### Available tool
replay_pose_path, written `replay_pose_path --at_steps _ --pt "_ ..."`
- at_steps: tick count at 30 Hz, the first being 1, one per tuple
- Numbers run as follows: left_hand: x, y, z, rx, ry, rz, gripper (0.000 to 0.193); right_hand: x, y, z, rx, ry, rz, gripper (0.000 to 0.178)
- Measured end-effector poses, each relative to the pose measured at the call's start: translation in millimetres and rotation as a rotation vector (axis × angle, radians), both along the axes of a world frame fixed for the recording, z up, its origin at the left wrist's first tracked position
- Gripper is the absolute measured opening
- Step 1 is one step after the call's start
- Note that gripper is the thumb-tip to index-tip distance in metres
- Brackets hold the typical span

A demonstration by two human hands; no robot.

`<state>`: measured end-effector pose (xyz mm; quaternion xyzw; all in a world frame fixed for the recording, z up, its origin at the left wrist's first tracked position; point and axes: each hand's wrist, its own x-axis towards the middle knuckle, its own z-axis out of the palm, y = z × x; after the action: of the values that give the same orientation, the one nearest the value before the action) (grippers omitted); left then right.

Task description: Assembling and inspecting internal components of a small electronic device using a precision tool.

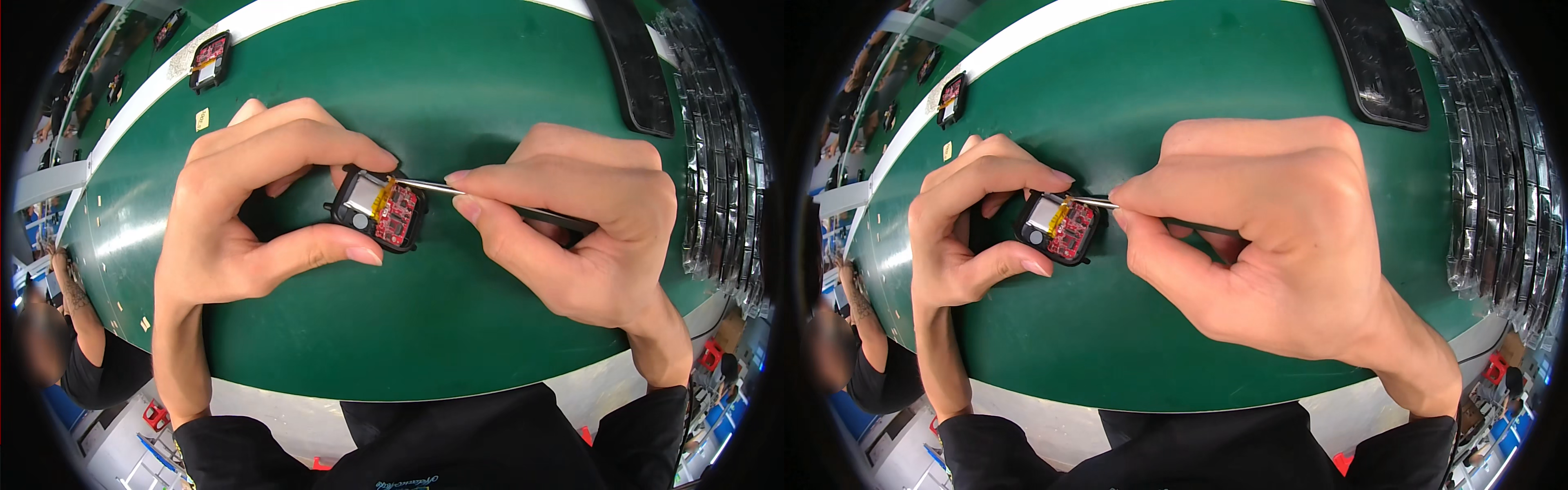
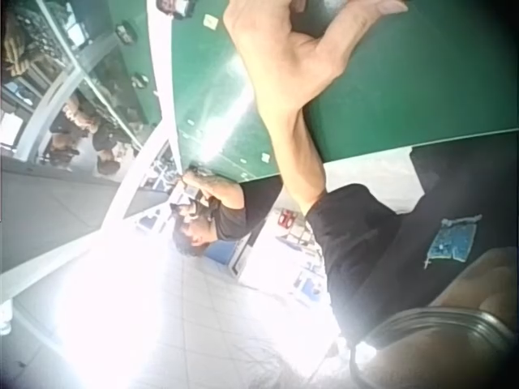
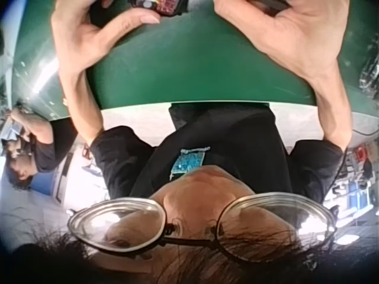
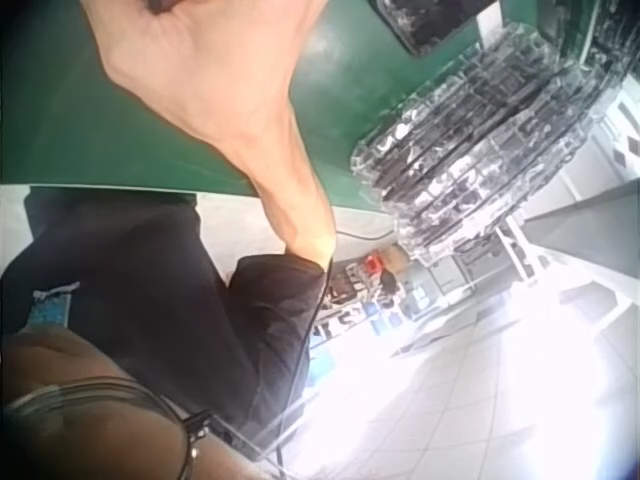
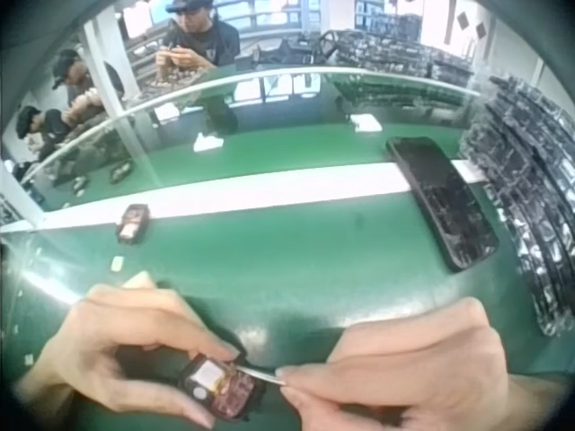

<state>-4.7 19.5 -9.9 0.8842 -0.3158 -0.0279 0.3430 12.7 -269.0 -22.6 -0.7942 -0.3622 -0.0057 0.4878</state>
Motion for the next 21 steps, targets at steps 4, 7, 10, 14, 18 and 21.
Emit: replay_pose_path --at_steps 4,7,10,14,18,21 --pt "0.0 -3.4 3.5 0.040 -0.069 -0.052 0.064 0.0 1.1 -0.5 0.014 -0.009 0.008 0.021" --pt "0.4 -2.1 4.2 0.093 -0.114 -0.098 0.061 -2.1 1.5 -1.6 0.018 -0.005 -0.018 0.021" --pt "0.5 -3.4 5.0 0.069 -0.098 -0.087 0.059 -2.4 1.4 -6.1 0.043 -0.078 -0.017 0.021" --pt "1.2 -2.9 4.4 0.053 -0.126 -0.107 0.059 -2.5 -0.2 -3.4 0.026 -0.113 -0.008 0.021" --pt "-2.8 -6.9 7.8 0.048 -0.070 0.009 0.055 2.4 -4.1 1.5 0.060 -0.064 -0.023 0.018" --pt "-6.4 -12.8 10.8 0.049 -0.058 0.048 0.051 4.7 -6.0 2.5 0.132 -0.029 -0.076 0.015"
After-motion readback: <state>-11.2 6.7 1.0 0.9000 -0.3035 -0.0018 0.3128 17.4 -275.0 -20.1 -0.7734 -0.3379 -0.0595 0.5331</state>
